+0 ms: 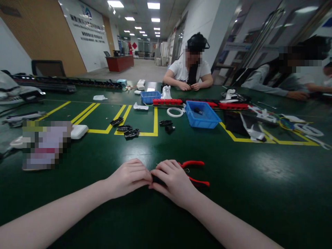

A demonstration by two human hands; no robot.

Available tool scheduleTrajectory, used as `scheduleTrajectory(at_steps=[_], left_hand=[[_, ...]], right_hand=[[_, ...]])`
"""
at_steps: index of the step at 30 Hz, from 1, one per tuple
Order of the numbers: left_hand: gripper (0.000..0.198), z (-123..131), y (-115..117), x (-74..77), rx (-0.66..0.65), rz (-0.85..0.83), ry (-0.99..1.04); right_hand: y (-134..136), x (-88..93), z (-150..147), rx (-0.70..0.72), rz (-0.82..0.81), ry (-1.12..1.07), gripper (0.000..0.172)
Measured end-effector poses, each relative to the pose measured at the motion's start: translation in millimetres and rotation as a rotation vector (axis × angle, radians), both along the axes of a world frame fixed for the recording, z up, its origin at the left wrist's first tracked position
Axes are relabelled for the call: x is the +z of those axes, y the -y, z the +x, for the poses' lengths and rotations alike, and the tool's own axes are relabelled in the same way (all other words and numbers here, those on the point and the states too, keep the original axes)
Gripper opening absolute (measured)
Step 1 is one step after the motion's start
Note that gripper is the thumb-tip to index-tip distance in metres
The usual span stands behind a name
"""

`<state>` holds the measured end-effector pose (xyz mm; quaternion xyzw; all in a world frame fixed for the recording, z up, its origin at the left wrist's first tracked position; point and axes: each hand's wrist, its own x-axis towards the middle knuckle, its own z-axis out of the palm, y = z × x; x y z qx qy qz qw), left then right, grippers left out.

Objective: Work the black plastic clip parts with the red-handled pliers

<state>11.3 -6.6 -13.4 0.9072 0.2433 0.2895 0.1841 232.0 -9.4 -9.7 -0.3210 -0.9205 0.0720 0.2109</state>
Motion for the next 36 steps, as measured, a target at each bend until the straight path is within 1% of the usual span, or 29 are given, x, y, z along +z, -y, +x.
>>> scheduleTrajectory(at_steps=[5, 9, 13, 16, 20, 21, 23, 24, 25, 27, 28, 29, 31, 33, 34, 36], left_hand=[[0.01, 0, -1, -0.6, 0.034, -0.058, -0.012], [0.007, 1, 1, 3.0, 0.023, -0.083, -0.049], [0.007, 2, 3, 5.8, 0.026, -0.121, -0.029], [0.008, 0, 3, 4.6, 0.048, -0.146, -0.034], [0.008, -1, -1, 0.3, 0.058, -0.138, -0.022], [0.008, -1, -1, -0.4, 0.07, -0.14, -0.016], [0.007, -2, -2, -0.7, 0.098, -0.155, -0.011], [0.008, -2, -2, -0.3, 0.111, -0.166, -0.01], [0.008, -2, -2, 0.5, 0.12, -0.179, -0.011], [0.009, -4, -1, 2.9, 0.133, -0.204, -0.021], [0.009, -4, -1, 4.3, 0.137, -0.216, -0.034], [0.011, -5, -1, 5.7, 0.141, -0.226, -0.051], [0.02, -5, -1, 7.9, 0.151, -0.239, -0.094], [0.03, -5, -2, 8.6, 0.165, -0.244, -0.124], [0.032, -5, -3, 8.3, 0.169, -0.247, -0.133], [0.029, -5, -4, 7.2, 0.174, -0.264, -0.128]], right_hand=[[1, 0.5, 0, 0.001, -0.012, -0.007, 0.021], [1, 1.8, 1, 0.006, -0.027, 0.0, 0.021], [1, 2.9, 3, 0.002, -0.02, 0.017, 0.022], [0, 3.3, 2, -0.007, -0.015, 0.032, 0.023], [1, 5.8, 2, -0.017, -0.007, 0.045, 0.024], [2, 7.1, 4, -0.016, 0.004, 0.044, 0.025], [4, 10.3, 14, -0.026, 0.048, 0.044, 0.035], [5, 11.8, 22, -0.056, 0.063, 0.076, 0.042], [6, 12.9, 31, -0.118, 0.078, 0.114, 0.049], [6, 13.1, 51, -0.296, 0.108, 0.186, 0.065], [5, 12.1, 60, -0.376, 0.104, 0.224, 0.068], [4, 10.7, 67, -0.428, 0.085, 0.255, 0.066], [0, 7.3, 76, -0.457, 0.056, 0.281, 0.06], [-3, 5.3, 78, -0.446, 0.061, 0.274, 0.054], [-5, 5.2, 78, -0.432, 0.069, 0.262, 0.051], [-6, 6.5, 76, -0.386, 0.068, 0.234, 0.045]])
